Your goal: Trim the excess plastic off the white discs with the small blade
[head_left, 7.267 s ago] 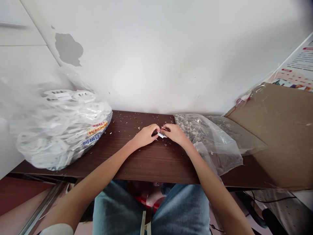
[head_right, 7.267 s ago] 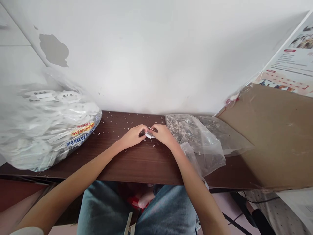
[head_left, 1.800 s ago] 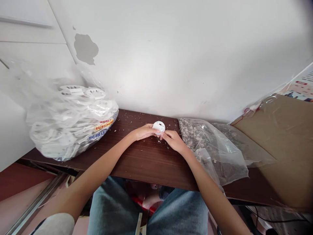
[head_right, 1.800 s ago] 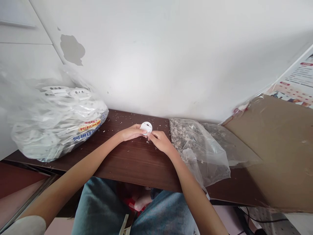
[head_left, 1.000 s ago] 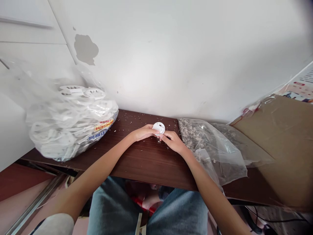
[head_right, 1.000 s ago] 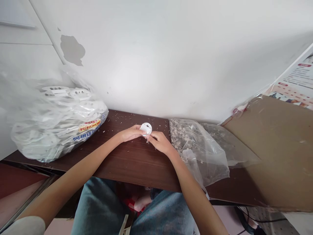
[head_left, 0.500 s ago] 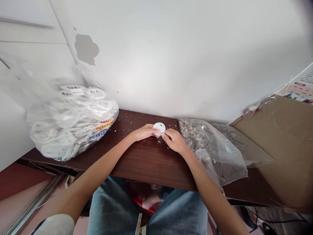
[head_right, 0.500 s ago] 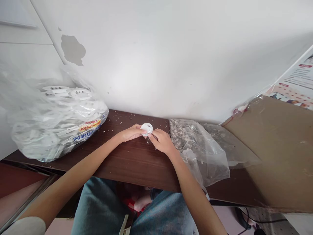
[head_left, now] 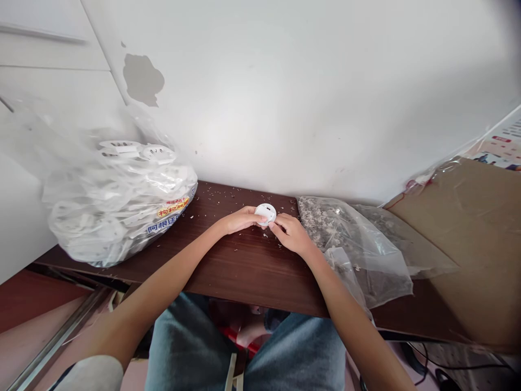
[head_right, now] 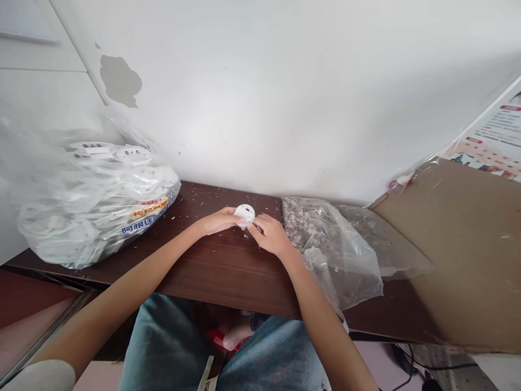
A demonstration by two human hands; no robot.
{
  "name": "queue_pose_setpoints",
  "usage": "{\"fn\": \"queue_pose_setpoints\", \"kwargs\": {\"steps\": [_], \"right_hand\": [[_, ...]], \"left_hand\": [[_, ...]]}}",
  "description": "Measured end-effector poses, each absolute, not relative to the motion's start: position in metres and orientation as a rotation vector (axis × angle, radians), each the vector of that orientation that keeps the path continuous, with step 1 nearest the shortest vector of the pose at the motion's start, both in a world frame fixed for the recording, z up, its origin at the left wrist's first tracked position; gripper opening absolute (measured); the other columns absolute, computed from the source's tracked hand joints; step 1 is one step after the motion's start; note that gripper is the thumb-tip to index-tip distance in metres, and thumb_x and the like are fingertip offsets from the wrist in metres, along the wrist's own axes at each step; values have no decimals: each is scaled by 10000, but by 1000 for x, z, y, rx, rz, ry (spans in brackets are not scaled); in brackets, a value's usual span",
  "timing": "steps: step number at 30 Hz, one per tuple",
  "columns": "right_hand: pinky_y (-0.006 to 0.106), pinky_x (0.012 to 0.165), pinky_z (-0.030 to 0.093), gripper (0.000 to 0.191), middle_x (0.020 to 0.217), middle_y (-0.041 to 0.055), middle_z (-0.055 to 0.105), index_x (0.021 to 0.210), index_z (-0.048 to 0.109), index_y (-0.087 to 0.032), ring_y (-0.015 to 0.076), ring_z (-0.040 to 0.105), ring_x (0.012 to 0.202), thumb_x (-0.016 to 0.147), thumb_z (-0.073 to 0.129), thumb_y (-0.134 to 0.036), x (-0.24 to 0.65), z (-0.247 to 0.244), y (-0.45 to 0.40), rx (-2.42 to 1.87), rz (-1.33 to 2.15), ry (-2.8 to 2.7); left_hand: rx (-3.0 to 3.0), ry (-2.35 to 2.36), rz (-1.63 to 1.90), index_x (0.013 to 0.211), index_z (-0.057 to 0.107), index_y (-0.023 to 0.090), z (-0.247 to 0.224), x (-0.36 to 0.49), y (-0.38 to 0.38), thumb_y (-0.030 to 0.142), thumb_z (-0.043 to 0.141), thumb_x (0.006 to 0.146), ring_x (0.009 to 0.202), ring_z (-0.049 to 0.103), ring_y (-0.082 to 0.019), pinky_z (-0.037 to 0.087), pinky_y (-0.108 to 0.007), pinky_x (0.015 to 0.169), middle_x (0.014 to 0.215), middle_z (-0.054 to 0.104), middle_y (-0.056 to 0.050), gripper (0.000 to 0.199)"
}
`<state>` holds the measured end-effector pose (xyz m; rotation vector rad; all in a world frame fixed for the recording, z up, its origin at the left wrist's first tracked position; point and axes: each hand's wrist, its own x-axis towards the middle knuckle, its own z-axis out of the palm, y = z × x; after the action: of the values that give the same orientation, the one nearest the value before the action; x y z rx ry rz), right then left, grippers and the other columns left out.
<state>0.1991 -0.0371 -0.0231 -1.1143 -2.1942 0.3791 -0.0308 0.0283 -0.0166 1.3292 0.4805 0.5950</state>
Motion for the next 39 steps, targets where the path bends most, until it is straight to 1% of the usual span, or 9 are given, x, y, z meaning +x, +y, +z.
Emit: {"fn": "queue_pose_setpoints", "kwargs": {"steps": [3, 7, 14, 22, 27, 32, 36, 39], "right_hand": [[351, 819, 431, 376, 837, 56, 668, 1009, 779, -256, 224, 595, 836, 1120, 475, -448, 200, -22, -38, -1122, 339, -2218], [351, 823, 447, 374, 852, 53, 680, 1043, 793, -257, 217, 611, 832, 1122, 479, -445, 200, -23, -37, -1115, 363, -2214], [379, 903, 488, 379, 967, 62, 748, 1054, 803, -257, 235, 666, 926, 1118, 495, -469, 201, -22, -37, -1071, 457, -2208], [375, 901, 515, 489, 1030, 84, 767, 936, 759, -214, 253, 690, 970, 1112, 461, -560, 198, -17, -38, -938, 632, -2197], [362, 869, 511, 496, 968, 75, 753, 891, 721, -205, 239, 684, 900, 1113, 455, -559, 196, -21, -38, -955, 650, -2183], [329, 810, 488, 510, 902, 60, 732, 850, 703, -197, 211, 662, 829, 1112, 461, -561, 196, -24, -38, -981, 681, -2148], [313, 762, 464, 504, 850, 46, 706, 838, 691, -196, 193, 630, 777, 1110, 467, -556, 197, -24, -38, -988, 670, -2134], [313, 757, 461, 505, 839, 45, 700, 822, 677, -195, 193, 628, 776, 1114, 459, -545, 197, -25, -37, -1004, 656, -2131]], "left_hand": [[1338, 484, 595, 1034, 802, 98, -16, -30, 28, 376, 918, 788, 929, 664, -200, 489, -377, 947, 1013, 752, -124, 389], [1375, 483, 583, 1050, 793, 97, -13, -31, 27, 372, 898, 815, 923, 659, -192, 489, -361, 924, 1007, 747, -117, 377], [1495, 532, 558, 1093, 774, 109, -16, -35, 29, 383, 853, 869, 967, 674, -202, 499, -365, 962, 1025, 755, -110, 363], [1448, 424, 529, 1126, 779, 117, -15, -35, 28, 376, 851, 874, 980, 691, -209, 503, -371, 985, 1059, 764, -117, 368], [1416, 399, 543, 1107, 785, 116, -13, -35, 28, 353, 872, 851, 1007, 687, -215, 494, -374, 1003, 1095, 765, -128, 360], [1404, 408, 551, 1099, 793, 120, -14, -35, 28, 339, 878, 843, 1017, 672, -206, 486, -353, 986, 1081, 762, -116, 347], [1386, 413, 563, 1092, 794, 125, -16, -35, 29, 334, 885, 829, 1014, 672, -206, 483, -362, 996, 1075, 762, -116, 348], [1387, 417, 562, 1092, 796, 128, -17, -35, 30, 332, 884, 826, 1029, 672, -209, 484, -362, 998, 1086, 763, -117, 347]]}}
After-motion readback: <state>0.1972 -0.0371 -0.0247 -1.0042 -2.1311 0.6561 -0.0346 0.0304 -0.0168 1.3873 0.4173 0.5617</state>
